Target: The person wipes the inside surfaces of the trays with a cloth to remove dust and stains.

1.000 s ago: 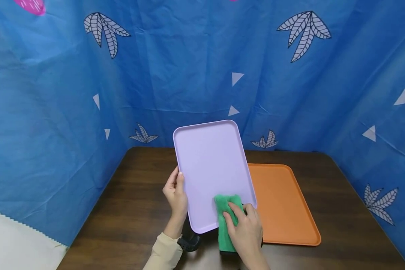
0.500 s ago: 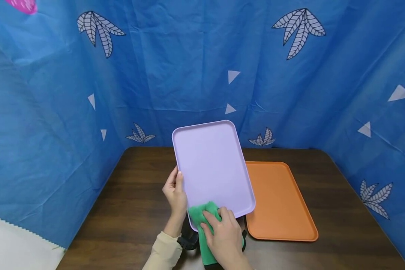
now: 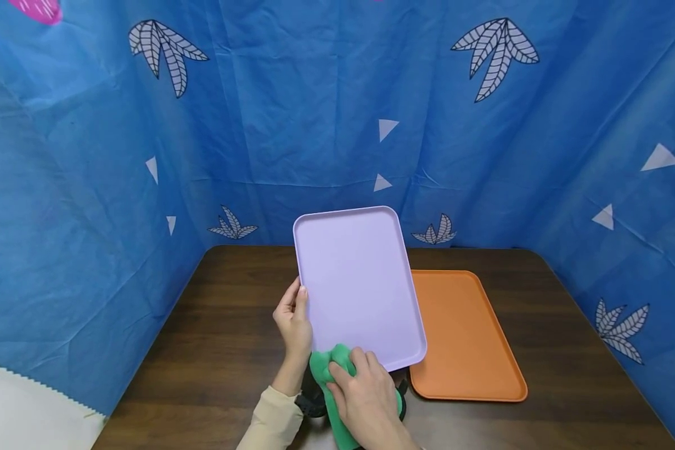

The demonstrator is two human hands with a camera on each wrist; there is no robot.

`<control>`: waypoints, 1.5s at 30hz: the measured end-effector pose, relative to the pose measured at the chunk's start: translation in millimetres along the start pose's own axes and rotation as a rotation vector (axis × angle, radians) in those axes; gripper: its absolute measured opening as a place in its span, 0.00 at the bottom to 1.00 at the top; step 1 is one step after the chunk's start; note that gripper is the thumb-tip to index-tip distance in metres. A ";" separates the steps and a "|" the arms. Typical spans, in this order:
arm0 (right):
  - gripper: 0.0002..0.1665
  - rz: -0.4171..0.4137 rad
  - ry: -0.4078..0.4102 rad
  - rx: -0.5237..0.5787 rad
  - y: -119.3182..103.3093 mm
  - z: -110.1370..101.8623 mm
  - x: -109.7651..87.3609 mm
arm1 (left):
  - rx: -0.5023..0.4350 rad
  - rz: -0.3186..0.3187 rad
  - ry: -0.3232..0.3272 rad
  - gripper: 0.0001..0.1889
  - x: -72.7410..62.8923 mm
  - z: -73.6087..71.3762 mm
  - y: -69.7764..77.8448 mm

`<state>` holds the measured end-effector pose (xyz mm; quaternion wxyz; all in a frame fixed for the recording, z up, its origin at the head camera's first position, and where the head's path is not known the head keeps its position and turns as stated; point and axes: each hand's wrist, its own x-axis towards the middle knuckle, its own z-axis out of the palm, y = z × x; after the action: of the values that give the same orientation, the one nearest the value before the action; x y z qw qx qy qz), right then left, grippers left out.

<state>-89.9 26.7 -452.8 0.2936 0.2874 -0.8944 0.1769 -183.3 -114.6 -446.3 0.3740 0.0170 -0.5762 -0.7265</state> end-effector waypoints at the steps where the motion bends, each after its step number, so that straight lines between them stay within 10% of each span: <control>1: 0.15 0.011 -0.006 0.006 0.3 0.0 -0.6 | -0.002 -0.004 0.001 0.18 0.1 0.2 -0.1; 16: 0.14 0.334 -0.152 0.219 6.0 -10.0 -3.3 | -0.045 -0.013 0.008 0.17 -1.8 1.5 -2.3; 45: 0.17 0.699 -0.219 0.088 79.7 -40.3 -8.5 | -0.099 -0.057 0.018 0.18 2.4 0.4 -1.1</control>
<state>-116.4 111.3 -439.1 0.1054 -0.0058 -0.9563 0.2728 -185.8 -115.5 -446.1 0.3588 0.0213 -0.5353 -0.7644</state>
